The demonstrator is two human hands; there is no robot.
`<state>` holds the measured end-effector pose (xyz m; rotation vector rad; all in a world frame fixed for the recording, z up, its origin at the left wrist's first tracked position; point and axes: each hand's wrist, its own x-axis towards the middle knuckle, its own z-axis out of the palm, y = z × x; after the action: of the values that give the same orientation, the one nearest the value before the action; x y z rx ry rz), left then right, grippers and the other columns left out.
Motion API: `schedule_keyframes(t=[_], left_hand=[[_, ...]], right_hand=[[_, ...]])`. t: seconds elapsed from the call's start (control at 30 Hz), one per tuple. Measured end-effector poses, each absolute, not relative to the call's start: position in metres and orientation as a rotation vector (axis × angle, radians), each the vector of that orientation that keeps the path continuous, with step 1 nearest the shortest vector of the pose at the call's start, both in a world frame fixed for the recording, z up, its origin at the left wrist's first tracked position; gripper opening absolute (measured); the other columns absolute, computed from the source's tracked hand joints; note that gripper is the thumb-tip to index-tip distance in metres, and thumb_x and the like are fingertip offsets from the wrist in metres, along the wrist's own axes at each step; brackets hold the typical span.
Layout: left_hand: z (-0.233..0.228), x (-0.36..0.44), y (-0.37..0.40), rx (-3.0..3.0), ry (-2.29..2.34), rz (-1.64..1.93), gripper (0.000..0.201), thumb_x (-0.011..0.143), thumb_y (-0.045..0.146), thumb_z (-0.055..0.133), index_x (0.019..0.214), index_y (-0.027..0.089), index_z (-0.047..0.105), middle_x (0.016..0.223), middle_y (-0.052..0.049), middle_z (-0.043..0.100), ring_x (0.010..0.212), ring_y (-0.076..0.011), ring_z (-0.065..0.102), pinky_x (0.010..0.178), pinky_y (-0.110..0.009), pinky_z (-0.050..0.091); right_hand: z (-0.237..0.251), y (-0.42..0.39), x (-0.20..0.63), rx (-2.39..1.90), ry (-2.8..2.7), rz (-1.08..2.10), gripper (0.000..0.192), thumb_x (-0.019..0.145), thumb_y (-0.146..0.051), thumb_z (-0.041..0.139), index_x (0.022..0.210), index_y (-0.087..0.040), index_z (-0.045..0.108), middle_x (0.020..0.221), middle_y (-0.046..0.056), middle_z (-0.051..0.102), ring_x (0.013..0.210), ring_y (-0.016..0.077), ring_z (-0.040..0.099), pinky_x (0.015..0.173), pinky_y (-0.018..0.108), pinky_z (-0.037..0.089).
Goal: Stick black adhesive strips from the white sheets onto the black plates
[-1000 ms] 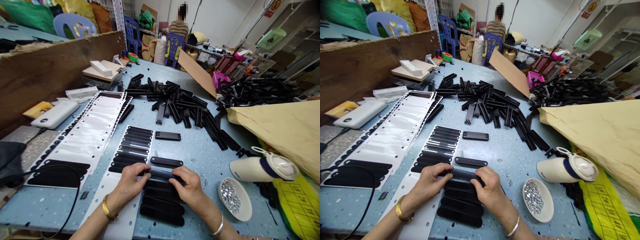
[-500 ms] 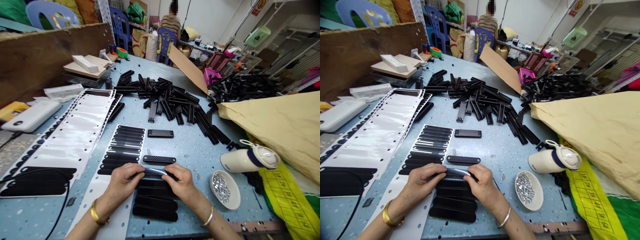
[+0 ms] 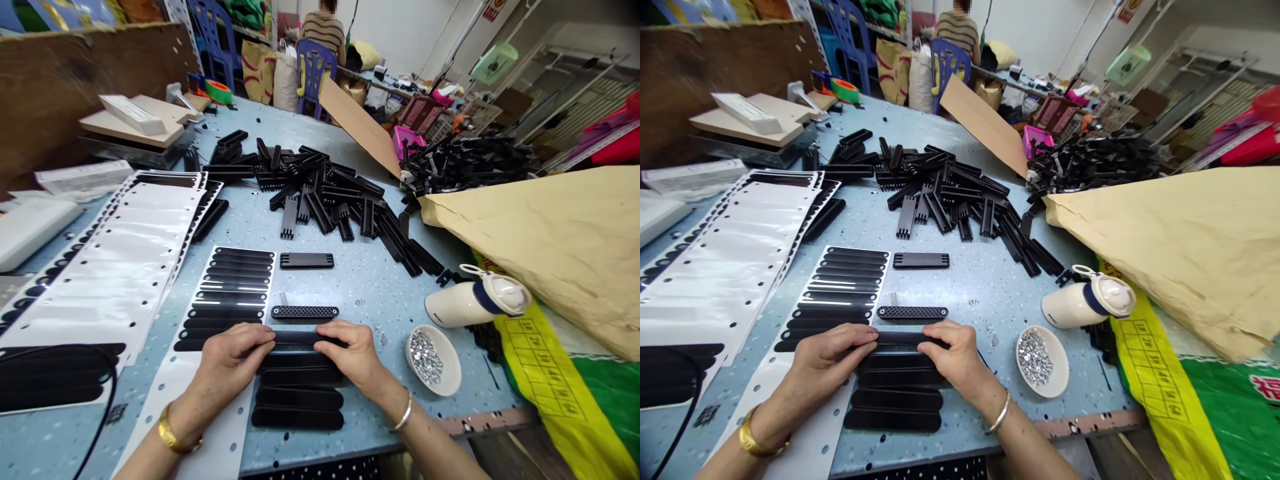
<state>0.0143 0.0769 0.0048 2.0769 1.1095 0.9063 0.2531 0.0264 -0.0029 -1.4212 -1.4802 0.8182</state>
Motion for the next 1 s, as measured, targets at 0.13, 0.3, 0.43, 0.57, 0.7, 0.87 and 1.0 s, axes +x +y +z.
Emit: schedule_keyframes(t=[0.13,0.3,0.43,0.57,0.7,0.87,1.0], left_hand=[[0.004,0.014,0.078,2.07,1.112,0.92,0.012,0.084,0.025,0.064,0.085,0.024,0.076,0.086,0.0,0.078,0.079,-0.0173,0.073,0.075,-0.028,0.06],[0.002,0.014,0.079,2.063,1.126,0.898,0.012,0.084,0.026,0.064,0.084,0.024,0.076,0.086,0.0,0.078,0.078,-0.018,0.074,0.075,-0.029,0.06],[0.002,0.014,0.079,2.05,1.125,0.897,0.013,0.084,0.027,0.063,0.083,0.024,0.076,0.086,-0.001,0.078,0.078,-0.0182,0.074,0.074,-0.029,0.061],[0.003,0.015,0.079,2.046,1.123,0.897,0.014,0.084,0.027,0.063,0.084,0.024,0.076,0.086,-0.001,0.078,0.078,-0.0183,0.073,0.075,-0.029,0.061],[0.005,0.015,0.079,2.045,1.13,0.897,0.013,0.084,0.026,0.063,0.084,0.023,0.075,0.086,-0.001,0.078,0.078,-0.0175,0.073,0.074,-0.027,0.06],[0.01,0.015,0.079,2.04,1.141,0.876,0.012,0.083,0.028,0.063,0.083,0.023,0.074,0.084,0.0,0.077,0.077,-0.0177,0.073,0.072,-0.026,0.059],[0.009,0.017,0.081,2.048,1.125,0.869,0.013,0.083,0.028,0.061,0.084,0.023,0.073,0.084,0.0,0.077,0.077,-0.0177,0.073,0.072,-0.026,0.058]], right_hand=[[-0.004,0.027,0.254,-1.412,-1.472,0.844,0.017,0.075,-0.02,0.075,0.092,-0.023,0.078,0.084,0.006,0.077,0.079,0.0203,0.073,0.072,0.035,0.061],[-0.006,0.027,0.256,-1.396,-1.47,0.872,0.017,0.076,-0.02,0.075,0.092,-0.022,0.078,0.086,0.006,0.078,0.079,0.0197,0.073,0.072,0.034,0.061],[-0.006,0.028,0.258,-1.382,-1.519,0.858,0.018,0.077,-0.019,0.074,0.093,-0.023,0.077,0.087,0.005,0.078,0.082,0.0193,0.073,0.074,0.034,0.062],[-0.004,0.03,0.26,-1.416,-1.591,0.866,0.018,0.076,-0.018,0.075,0.093,-0.023,0.077,0.09,0.006,0.078,0.083,0.0191,0.073,0.076,0.034,0.061],[0.004,0.031,0.275,-1.482,-1.538,0.944,0.025,0.07,-0.024,0.08,0.095,-0.022,0.077,0.088,0.005,0.077,0.077,0.0185,0.073,0.072,0.032,0.061],[0.01,0.023,0.293,-1.562,-1.403,0.773,0.015,0.084,-0.027,0.067,0.091,-0.018,0.076,0.083,0.007,0.077,0.073,0.0187,0.073,0.067,0.031,0.06],[0.002,0.022,0.281,-1.619,-1.473,0.631,0.018,0.082,-0.034,0.069,0.079,-0.017,0.076,0.067,0.005,0.072,0.055,0.0156,0.065,0.05,0.025,0.053]])
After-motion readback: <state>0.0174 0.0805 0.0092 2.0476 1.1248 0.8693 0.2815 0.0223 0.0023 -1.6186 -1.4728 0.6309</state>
